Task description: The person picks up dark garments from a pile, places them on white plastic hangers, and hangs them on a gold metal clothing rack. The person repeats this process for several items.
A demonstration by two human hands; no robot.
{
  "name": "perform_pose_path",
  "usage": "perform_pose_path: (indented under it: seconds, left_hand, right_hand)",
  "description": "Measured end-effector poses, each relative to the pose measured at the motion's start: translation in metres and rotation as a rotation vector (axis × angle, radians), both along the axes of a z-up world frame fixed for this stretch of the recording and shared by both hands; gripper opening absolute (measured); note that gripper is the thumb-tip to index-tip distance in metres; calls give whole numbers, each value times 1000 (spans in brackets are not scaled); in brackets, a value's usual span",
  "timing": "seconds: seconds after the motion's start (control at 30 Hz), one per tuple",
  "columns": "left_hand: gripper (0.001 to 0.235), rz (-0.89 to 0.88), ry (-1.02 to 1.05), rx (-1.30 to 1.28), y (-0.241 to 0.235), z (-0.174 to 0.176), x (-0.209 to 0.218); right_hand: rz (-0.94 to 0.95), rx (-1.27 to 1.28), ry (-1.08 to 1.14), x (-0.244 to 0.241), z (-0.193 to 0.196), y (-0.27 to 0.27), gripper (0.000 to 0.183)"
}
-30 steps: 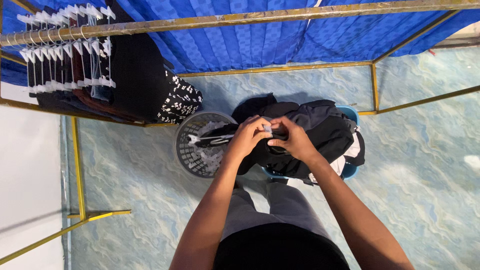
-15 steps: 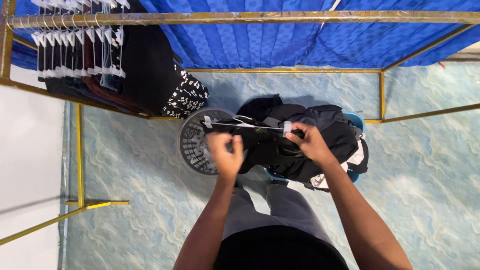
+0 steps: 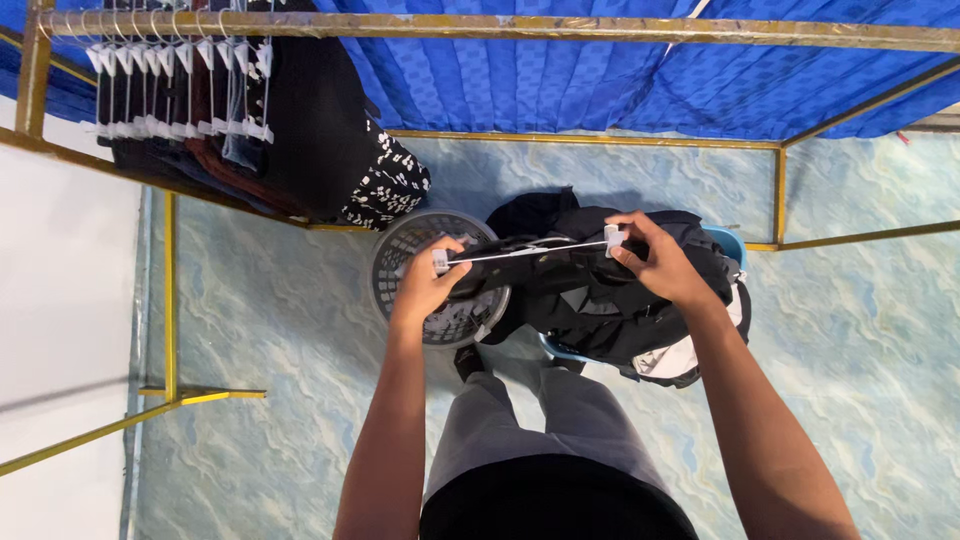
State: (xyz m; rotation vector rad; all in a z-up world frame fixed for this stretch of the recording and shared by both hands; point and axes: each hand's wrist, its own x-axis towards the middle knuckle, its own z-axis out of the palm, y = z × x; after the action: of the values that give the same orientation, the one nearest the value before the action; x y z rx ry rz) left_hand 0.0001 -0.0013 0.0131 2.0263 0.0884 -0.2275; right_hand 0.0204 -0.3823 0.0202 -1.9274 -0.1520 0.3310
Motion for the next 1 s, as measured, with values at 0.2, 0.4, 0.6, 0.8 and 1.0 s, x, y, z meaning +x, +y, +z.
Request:
perform_pose_path:
  seconds: [0.2, 0.4, 0.6, 0.8, 1.0]
  left_hand:
    - [20, -101, -3, -139, 19, 12, -1]
    - [15, -238, 4, -124, 47, 12, 1]
    - [17, -94, -34, -336, 74, 11, -2]
    - [16, 81, -146, -215, 58, 12, -23]
    - [17, 165, -436, -93, 42, 15, -33]
  right_hand:
    - [58, -273, -83, 8, 21, 36, 41]
    - [283, -493, -417, 4, 12, 92, 52]
    - [-44, -594, -534, -15, -4, 169, 57]
    - [-198, 179, 176, -10, -36, 235, 30]
    - [-126, 365, 300, 11, -67, 264, 23]
